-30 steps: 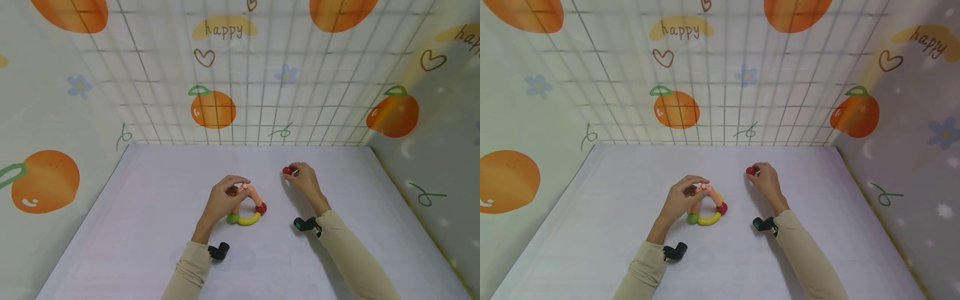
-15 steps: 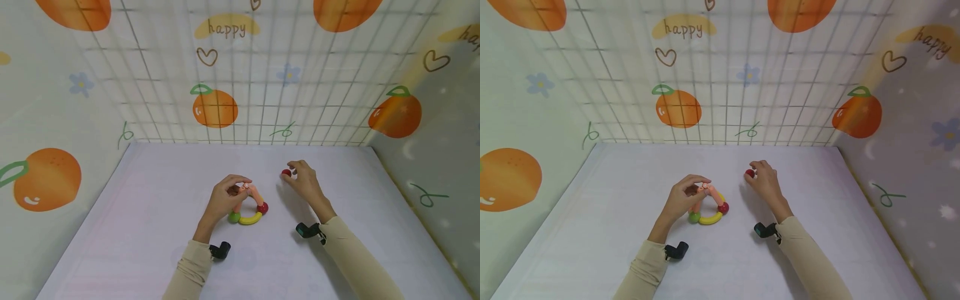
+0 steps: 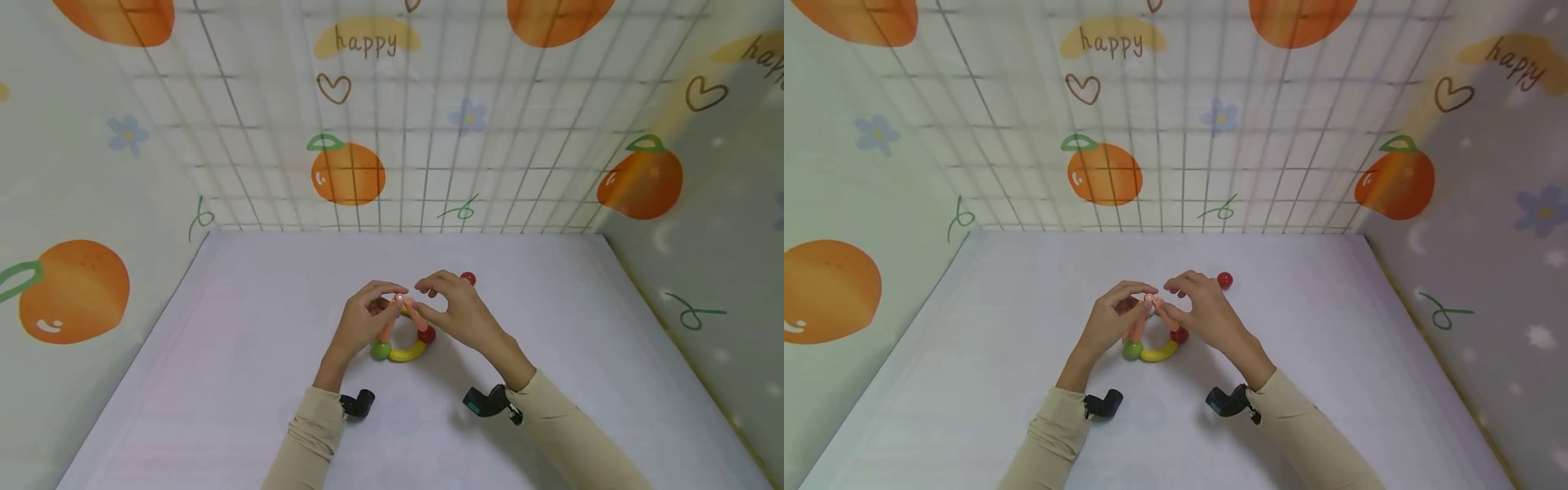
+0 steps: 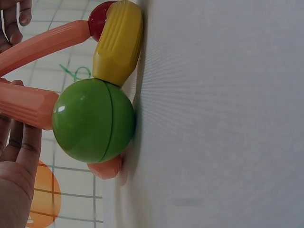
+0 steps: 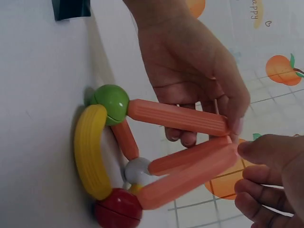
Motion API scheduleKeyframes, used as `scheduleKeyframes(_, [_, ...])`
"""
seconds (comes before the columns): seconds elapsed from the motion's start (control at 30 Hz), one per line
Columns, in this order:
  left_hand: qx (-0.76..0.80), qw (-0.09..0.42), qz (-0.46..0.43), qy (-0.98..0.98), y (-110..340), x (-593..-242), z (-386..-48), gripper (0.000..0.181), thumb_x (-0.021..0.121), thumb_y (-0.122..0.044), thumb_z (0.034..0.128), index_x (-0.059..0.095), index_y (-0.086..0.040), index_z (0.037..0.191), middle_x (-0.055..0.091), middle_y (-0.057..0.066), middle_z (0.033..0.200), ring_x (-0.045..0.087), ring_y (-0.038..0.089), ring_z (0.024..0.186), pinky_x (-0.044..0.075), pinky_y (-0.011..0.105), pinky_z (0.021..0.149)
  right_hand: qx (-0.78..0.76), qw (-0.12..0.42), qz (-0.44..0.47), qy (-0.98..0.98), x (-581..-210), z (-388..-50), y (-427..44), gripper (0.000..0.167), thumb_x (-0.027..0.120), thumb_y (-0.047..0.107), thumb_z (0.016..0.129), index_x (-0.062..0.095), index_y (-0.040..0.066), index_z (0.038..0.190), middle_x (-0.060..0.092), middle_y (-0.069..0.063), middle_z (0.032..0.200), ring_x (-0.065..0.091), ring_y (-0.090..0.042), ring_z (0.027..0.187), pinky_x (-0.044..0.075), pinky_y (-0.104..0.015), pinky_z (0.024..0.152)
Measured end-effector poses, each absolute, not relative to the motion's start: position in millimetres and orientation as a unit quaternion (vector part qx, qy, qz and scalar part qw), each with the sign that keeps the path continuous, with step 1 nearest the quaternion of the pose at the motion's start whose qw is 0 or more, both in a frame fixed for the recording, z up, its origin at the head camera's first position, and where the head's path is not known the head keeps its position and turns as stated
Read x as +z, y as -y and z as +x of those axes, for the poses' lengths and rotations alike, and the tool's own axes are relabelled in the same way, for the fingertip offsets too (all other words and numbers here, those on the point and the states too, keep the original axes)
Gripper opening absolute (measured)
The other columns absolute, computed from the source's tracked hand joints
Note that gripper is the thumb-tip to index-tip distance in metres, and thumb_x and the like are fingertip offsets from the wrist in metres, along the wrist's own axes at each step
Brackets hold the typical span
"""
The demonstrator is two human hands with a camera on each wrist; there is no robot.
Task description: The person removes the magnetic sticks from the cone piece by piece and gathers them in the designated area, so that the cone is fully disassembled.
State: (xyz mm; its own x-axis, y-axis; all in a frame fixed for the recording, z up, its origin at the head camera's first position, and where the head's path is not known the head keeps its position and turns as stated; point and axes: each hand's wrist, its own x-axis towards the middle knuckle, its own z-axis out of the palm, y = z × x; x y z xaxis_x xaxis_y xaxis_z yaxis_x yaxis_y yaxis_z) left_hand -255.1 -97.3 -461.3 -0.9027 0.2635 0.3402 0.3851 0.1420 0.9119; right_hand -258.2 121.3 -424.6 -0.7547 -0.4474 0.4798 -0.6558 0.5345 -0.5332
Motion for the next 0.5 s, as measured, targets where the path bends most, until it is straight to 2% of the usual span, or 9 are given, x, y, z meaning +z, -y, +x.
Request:
scheduleKeyframes(0.23, [-0.620,0.045,-0.216,0.753,97.1,-444.8,-243.6,0.023,0.067,-0.012,0.0963,0.071,-0.001,0.116,0.064,0.015,0.118,0.066,0.031,0.086,0.056,0.031,0.076,0.366,0.132,0.327,0.861,-434.7,-257.1,-111.8,0.014,0.078,0.018,0.089,0.074,0.010,0.100,0.068,0.002,0.096,0.061,-0.022,0.087,0.050,-0.037,0.075])
scheduleKeyframes(0.5, [-0.617,0.046,-0.209,0.757,96.7,-444.7,-245.2,0.022,0.067,-0.012,0.0967,0.071,-0.004,0.116,0.064,0.012,0.119,0.067,0.029,0.084,0.056,0.037,0.077,0.364,0.127,0.314,0.868,-431.0,-254.9,-117.7,0.010,0.077,0.018,0.090,0.071,0.013,0.096,0.065,0.004,0.094,0.058,-0.018,0.088,0.050,-0.033,0.078])
